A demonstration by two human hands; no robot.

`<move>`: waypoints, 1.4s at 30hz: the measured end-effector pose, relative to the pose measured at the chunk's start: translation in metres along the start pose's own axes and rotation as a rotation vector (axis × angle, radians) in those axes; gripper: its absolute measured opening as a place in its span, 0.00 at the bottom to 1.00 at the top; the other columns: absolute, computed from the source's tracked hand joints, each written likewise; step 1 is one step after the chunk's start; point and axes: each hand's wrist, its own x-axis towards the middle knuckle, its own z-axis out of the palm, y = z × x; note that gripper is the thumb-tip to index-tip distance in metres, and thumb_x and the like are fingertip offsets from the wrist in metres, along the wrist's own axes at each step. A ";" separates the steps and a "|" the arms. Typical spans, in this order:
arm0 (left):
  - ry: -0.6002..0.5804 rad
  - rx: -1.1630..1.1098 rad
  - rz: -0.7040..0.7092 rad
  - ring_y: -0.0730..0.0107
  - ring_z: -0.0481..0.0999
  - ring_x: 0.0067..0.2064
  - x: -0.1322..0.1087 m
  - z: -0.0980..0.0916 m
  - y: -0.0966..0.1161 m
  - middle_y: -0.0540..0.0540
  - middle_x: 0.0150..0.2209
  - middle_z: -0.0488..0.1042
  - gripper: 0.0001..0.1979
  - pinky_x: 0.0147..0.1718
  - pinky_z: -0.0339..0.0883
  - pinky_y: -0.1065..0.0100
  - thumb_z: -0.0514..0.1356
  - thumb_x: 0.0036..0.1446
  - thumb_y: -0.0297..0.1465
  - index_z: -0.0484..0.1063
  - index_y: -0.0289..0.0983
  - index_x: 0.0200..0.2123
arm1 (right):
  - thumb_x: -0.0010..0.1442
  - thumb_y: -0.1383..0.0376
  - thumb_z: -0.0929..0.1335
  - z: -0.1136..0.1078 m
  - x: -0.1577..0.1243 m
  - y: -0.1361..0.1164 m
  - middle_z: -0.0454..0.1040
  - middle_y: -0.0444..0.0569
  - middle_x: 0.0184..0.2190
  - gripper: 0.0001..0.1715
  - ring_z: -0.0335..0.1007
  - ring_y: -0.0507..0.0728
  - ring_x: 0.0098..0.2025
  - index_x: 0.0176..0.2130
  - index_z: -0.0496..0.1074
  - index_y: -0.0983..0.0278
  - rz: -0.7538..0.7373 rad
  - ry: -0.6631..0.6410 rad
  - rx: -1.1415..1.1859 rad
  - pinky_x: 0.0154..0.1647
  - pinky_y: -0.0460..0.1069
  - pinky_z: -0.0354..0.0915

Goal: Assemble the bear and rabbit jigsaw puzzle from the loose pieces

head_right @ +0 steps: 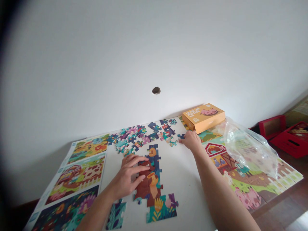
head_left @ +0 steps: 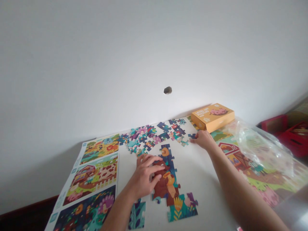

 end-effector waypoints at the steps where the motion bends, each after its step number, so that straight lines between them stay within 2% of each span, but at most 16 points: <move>1: -0.005 0.002 0.000 0.51 0.66 0.56 0.000 0.000 0.000 0.46 0.55 0.73 0.14 0.59 0.53 0.43 0.62 0.56 0.27 0.79 0.47 0.44 | 0.53 0.53 0.74 0.000 0.000 0.000 0.78 0.58 0.40 0.21 0.74 0.63 0.45 0.40 0.77 0.66 0.011 0.010 0.015 0.38 0.50 0.64; 6: -0.021 0.007 -0.007 0.51 0.65 0.56 0.000 0.001 -0.001 0.47 0.56 0.72 0.14 0.59 0.53 0.43 0.61 0.57 0.27 0.79 0.47 0.45 | 0.52 0.55 0.75 0.003 0.001 0.001 0.78 0.58 0.44 0.30 0.74 0.64 0.49 0.50 0.71 0.67 0.067 0.050 0.076 0.41 0.51 0.64; 10: -0.026 0.004 -0.012 0.51 0.65 0.56 0.000 0.001 -0.001 0.47 0.56 0.72 0.15 0.58 0.53 0.43 0.62 0.57 0.27 0.79 0.47 0.45 | 0.53 0.54 0.74 0.007 0.003 -0.003 0.78 0.56 0.44 0.25 0.74 0.66 0.48 0.46 0.73 0.64 0.090 0.038 0.066 0.39 0.51 0.64; 14: -0.017 -0.003 -0.007 0.52 0.66 0.55 0.001 0.001 0.000 0.47 0.55 0.72 0.15 0.58 0.54 0.44 0.61 0.57 0.27 0.79 0.48 0.45 | 0.58 0.51 0.70 0.014 0.007 -0.013 0.79 0.57 0.42 0.24 0.74 0.65 0.47 0.48 0.73 0.63 0.113 0.133 0.103 0.40 0.52 0.64; 19: -0.017 -0.001 -0.017 0.52 0.66 0.55 0.001 0.000 0.001 0.48 0.55 0.72 0.15 0.57 0.57 0.46 0.61 0.56 0.27 0.79 0.47 0.45 | 0.64 0.58 0.66 0.026 0.011 -0.026 0.76 0.56 0.46 0.17 0.74 0.61 0.47 0.49 0.75 0.60 0.046 0.247 0.135 0.44 0.51 0.63; 26: -0.021 -0.001 -0.017 0.52 0.65 0.55 0.001 0.001 0.000 0.47 0.55 0.72 0.14 0.58 0.55 0.44 0.62 0.56 0.28 0.79 0.46 0.45 | 0.61 0.50 0.68 0.038 0.008 -0.040 0.72 0.56 0.45 0.25 0.71 0.62 0.48 0.52 0.76 0.62 -0.142 0.314 0.138 0.49 0.50 0.62; 32: -0.017 -0.004 -0.015 0.52 0.65 0.55 0.001 0.001 0.001 0.47 0.55 0.72 0.14 0.57 0.56 0.45 0.62 0.56 0.27 0.79 0.46 0.44 | 0.65 0.58 0.65 0.043 0.008 -0.043 0.73 0.53 0.44 0.16 0.71 0.58 0.46 0.48 0.78 0.59 -0.171 0.346 0.172 0.48 0.48 0.62; 37: -0.012 0.004 -0.001 0.52 0.66 0.55 0.002 0.000 0.000 0.45 0.55 0.72 0.14 0.56 0.57 0.46 0.62 0.56 0.27 0.79 0.46 0.45 | 0.62 0.59 0.66 0.028 0.033 -0.055 0.77 0.54 0.41 0.15 0.73 0.59 0.43 0.39 0.80 0.62 -0.087 0.290 0.150 0.45 0.48 0.63; 42: -0.027 0.002 0.004 0.52 0.66 0.54 0.002 -0.002 0.003 0.45 0.55 0.72 0.15 0.55 0.58 0.46 0.61 0.57 0.28 0.78 0.47 0.47 | 0.61 0.55 0.68 0.018 0.069 -0.065 0.73 0.63 0.51 0.26 0.72 0.64 0.51 0.53 0.74 0.67 0.056 0.341 0.171 0.49 0.51 0.64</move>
